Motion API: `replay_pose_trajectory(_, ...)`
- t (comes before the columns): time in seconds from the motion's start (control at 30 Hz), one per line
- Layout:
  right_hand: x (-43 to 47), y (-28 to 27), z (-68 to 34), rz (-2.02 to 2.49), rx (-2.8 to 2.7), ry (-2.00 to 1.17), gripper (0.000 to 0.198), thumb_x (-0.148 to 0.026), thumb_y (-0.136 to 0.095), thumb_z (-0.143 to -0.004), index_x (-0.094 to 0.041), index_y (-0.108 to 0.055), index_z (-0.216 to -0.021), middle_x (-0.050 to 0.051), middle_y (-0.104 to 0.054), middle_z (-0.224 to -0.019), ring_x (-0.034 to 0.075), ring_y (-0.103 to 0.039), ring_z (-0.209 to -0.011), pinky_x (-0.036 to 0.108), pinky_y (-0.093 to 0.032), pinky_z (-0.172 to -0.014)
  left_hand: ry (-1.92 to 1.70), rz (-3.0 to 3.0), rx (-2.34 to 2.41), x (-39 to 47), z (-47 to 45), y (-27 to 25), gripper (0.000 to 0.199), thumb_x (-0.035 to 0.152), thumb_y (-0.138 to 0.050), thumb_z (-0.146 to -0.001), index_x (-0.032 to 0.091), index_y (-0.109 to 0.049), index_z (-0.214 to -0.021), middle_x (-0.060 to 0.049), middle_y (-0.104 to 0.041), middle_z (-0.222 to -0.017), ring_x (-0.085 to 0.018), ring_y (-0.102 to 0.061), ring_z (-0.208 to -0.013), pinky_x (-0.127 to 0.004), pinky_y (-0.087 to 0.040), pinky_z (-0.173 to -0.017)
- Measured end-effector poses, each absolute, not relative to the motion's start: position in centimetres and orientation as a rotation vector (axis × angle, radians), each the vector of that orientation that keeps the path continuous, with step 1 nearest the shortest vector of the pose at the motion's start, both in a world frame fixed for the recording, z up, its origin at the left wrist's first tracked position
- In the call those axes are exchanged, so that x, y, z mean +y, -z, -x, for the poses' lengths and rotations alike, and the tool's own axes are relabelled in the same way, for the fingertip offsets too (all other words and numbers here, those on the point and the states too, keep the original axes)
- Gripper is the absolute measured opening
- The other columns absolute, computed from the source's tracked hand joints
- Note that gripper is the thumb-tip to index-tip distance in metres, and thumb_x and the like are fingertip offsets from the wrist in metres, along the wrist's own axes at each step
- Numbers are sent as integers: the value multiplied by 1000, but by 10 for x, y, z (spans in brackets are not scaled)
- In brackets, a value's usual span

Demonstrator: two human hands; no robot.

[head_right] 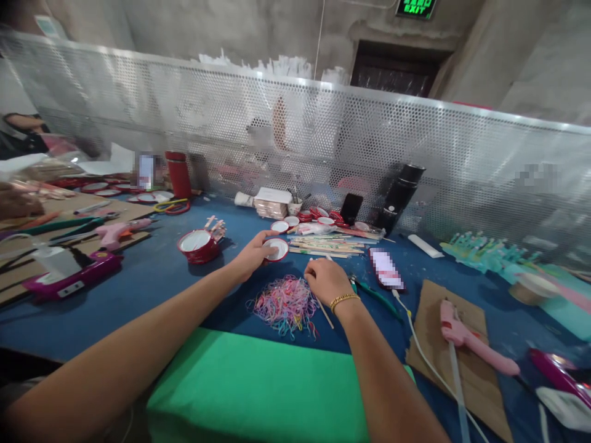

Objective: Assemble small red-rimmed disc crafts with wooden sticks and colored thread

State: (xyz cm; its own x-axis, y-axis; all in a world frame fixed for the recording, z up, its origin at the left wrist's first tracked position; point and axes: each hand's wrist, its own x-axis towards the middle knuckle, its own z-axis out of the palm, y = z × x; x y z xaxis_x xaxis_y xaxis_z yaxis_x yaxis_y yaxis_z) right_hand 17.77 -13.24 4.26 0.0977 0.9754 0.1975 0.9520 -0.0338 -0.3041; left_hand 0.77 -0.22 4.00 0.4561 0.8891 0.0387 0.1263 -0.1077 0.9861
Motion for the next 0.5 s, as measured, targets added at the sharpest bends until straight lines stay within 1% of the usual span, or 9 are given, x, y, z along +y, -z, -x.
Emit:
replay_pose_trajectory(0.13, -131, -40, -177, 2030, -1895, -101, 17, -26, -56, -87, -20, -70, -78, 4, -69, -84, 16, -59, -80, 27, -38, -73, -851, -1562, 906, -1, -9, -39, 47, 14, -59, -70, 22, -52, -116, 1, -56, -82, -8, -47, -55, -18, -35, -45)
replay_pose_trajectory(0.2, -131, -38, -177, 2029, -1891, -102, 14, -27, -59, -84, -20, -71, -78, 4, -68, -83, 16, -58, -79, 27, -38, -72, -869, -1541, 900, 1, -9, -39, 47, 13, -59, -68, 23, -49, -113, 1, -56, -87, -8, -47, -55, -18, -34, -44)
replay_pose_trajectory(0.27, -130, -36, -176, 2018, -1891, -104, 11, -25, -62, -80, -20, -71, -78, 4, -66, -82, 16, -58, -78, 26, -38, -71, -875, -1515, 889, 1, -10, -39, 47, 12, -59, -67, 25, -46, -110, 2, -55, -88, -7, -46, -54, -17, -33, -44)
replay_pose_trajectory(0.4, -130, -37, -178, 1949, -1828, -166, 8, -20, -61, -76, -20, -70, -74, 3, -66, -78, 14, -57, -73, 25, -40, -68, -870, -1549, 823, 2, -10, -38, 39, 13, -58, -66, 24, -46, -102, 3, -54, -82, -7, -44, -52, -17, -31, -43)
replay_pose_trajectory(0.5, -131, -40, -181, 1796, -1670, -346, 11, -28, -62, -77, -19, -67, -73, 1, -66, -73, 13, -57, -66, 25, -42, -64, -861, -1598, 763, 1, -10, -36, 27, 16, -58, -67, 22, -52, -92, 3, -56, -77, -8, -44, -53, -17, -31, -44)
